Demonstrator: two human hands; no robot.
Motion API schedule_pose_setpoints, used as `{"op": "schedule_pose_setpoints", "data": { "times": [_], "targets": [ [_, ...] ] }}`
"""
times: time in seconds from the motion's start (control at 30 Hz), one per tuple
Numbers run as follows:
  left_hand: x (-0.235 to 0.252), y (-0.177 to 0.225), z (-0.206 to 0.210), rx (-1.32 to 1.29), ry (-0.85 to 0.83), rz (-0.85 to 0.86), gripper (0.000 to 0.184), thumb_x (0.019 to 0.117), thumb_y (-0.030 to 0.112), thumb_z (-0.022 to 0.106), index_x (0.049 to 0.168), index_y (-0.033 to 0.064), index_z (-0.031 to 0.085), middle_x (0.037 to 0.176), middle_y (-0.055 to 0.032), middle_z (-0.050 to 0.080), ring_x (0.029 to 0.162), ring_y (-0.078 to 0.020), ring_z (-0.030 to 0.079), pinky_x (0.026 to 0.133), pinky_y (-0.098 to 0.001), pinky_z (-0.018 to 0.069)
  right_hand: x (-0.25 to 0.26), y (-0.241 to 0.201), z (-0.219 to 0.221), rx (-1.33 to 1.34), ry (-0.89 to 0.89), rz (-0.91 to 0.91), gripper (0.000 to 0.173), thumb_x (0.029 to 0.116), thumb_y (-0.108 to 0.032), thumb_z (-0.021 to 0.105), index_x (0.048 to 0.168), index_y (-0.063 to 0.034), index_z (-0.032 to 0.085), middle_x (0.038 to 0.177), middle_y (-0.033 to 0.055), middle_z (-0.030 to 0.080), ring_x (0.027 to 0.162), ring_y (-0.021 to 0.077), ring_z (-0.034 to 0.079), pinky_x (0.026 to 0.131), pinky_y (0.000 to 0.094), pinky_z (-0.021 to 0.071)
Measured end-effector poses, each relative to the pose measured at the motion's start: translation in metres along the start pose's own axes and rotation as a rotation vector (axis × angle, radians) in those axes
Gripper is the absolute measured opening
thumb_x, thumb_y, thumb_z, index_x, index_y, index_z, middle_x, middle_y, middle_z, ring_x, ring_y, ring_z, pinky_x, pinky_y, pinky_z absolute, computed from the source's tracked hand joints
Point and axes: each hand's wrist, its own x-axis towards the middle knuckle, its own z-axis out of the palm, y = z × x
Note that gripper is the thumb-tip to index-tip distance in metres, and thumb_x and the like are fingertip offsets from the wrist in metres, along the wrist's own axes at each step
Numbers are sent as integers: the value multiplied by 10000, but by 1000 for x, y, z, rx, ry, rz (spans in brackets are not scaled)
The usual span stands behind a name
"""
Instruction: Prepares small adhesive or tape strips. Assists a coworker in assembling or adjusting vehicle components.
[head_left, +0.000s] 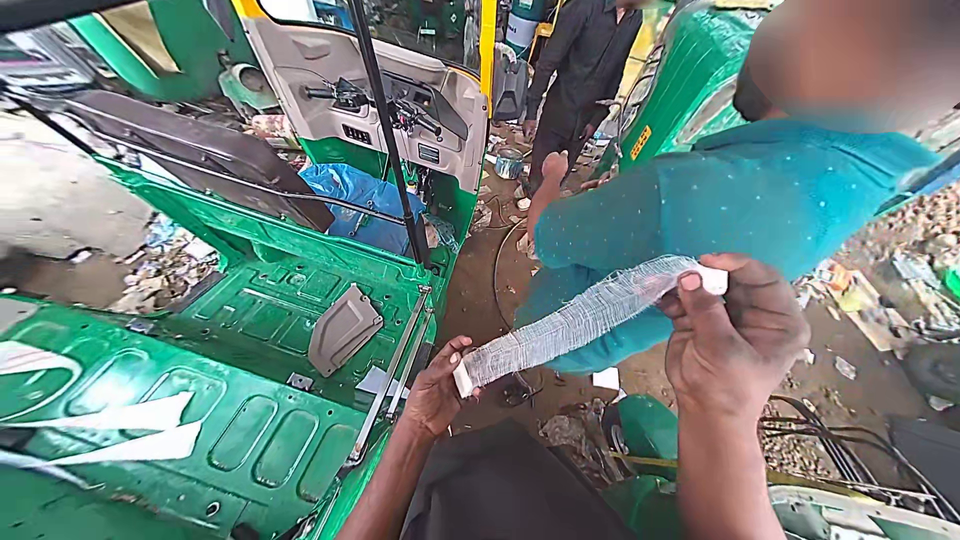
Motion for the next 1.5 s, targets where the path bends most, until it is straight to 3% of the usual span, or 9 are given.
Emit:
{"op": "schedule_pose_setpoints", "data": {
  "times": [0.2,0.43,0.6,0.93,1.07,1.13,1.23,1.37,1.5],
  "targets": [
    [-12,-15,3,191,149,49,496,748,-25,763,1197,137,625,952,-92,681,739,-223,714,540,-377,621,-1,-8,-37,-73,79,-27,234,947,-9,652,1149,-128,655,946,-23,710,758,151,719,697,369,665],
    [-42,-41,21,213,308,89,406,841,-60,616,1223,75,617,1075,-146,703,921,-303,725,749,-504,641,-11,-1,-88,-220,162,-34,272,925,5,668,1179,-79,614,981,-19,696,787,160,720,679,383,664],
    [-71,-63,57,440,477,139,407,940,-89,498,1339,-16,524,1199,-226,670,974,-366,729,782,-522,648,-44,12,-89,-506,-12,-228,308,863,16,738,1155,17,640,1003,12,717,851,94,709,797,316,635],
    [-169,-91,7,697,856,288,439,893,-74,568,1328,-14,556,1155,-176,676,902,-308,728,696,-483,654,-127,110,-128,-151,-379,599,379,818,33,731,1183,-47,664,889,-12,731,722,93,702,672,282,631],
    [-206,-100,-49,840,946,151,430,909,-72,564,1334,-3,560,1211,-163,689,955,-279,726,712,-463,640,-185,164,-144,-614,-698,890,366,836,-41,794,1187,-16,694,918,115,738,764,210,693,721,424,591],
    [-215,-104,-65,1019,948,87,445,889,-49,582,1328,23,584,1203,-109,715,976,-208,717,726,-393,612,-208,162,-132,-906,-757,871,352,857,-87,781,1201,-59,713,979,147,743,919,318,700,867,576,544],
    [-225,-105,-62,1172,900,37,455,891,-27,600,1339,53,592,1219,-69,723,1017,-186,726,776,-407,634,-245,126,-96,-1061,-791,788,373,928,-137,701,1299,-116,688,1087,186,735,1033,416,690,906,666,519],
    [-244,-108,-44,1188,756,73,437,899,-2,619,1331,56,598,1222,-46,728,1044,-138,711,808,-337,609,-312,61,-25,-731,-771,578,408,893,-109,729,1299,-114,690,1035,104,754,866,250,733,793,488,615],
    [-276,-103,-36,976,680,169,443,935,-30,574,1375,1,531,1277,-134,690,1036,-240,738,819,-405,653,-372,12,41,-362,-844,522,485,876,-105,715,1357,-83,651,931,56,755,772,147,705,723,350,605]
  ]
}}
